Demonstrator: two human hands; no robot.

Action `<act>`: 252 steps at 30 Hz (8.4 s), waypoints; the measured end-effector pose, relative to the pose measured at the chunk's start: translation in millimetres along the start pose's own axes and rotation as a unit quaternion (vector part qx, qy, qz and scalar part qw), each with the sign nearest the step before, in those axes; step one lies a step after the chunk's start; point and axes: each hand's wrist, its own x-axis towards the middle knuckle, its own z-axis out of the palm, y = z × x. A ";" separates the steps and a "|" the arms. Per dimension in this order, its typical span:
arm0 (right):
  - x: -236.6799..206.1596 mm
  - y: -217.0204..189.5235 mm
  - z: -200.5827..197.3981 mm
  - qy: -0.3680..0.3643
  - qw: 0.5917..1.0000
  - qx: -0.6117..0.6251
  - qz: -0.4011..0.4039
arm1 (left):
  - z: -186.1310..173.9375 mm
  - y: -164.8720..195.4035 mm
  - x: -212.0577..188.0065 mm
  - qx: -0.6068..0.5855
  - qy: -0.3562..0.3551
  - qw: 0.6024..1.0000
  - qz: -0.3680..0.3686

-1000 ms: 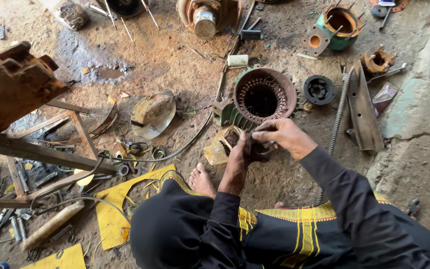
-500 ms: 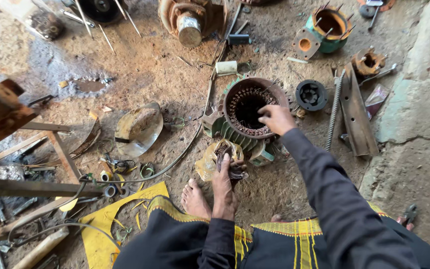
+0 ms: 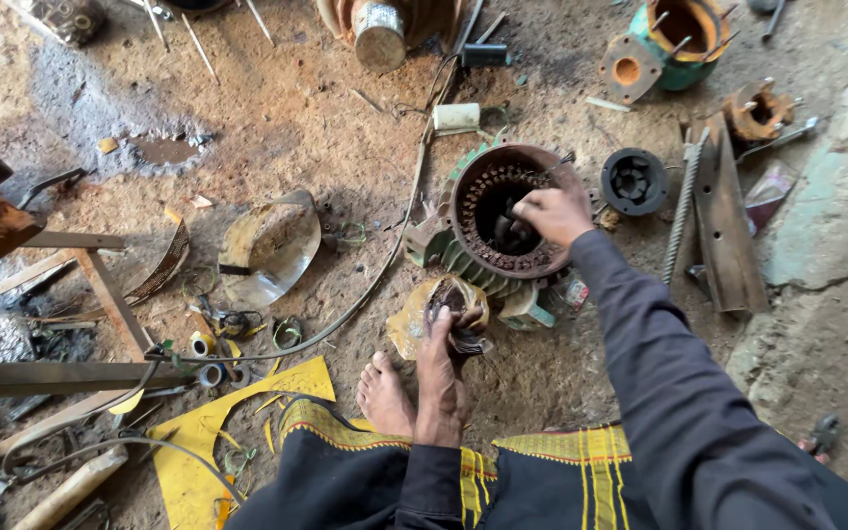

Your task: The person sits on the floor and removes copper wire from a plastic bag, then inserts the wire into the slots of a disassembled electric motor stator. The person repeatedly places wire into the stator and adjusts the placement by hand.

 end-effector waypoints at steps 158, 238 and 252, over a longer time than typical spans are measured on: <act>-188.1 -34.7 85.3 -0.020 0.714 0.691 0.116 | 17.7 38.5 1.6 0.385 0.110 0.895 0.199; -126.2 -8.4 191.9 -0.180 0.583 0.688 0.393 | -50.9 56.9 -11.7 0.545 -0.052 0.804 0.234; -131.0 -21.5 177.1 -0.129 0.913 0.243 0.301 | -54.9 61.4 -14.2 0.605 0.025 0.757 0.246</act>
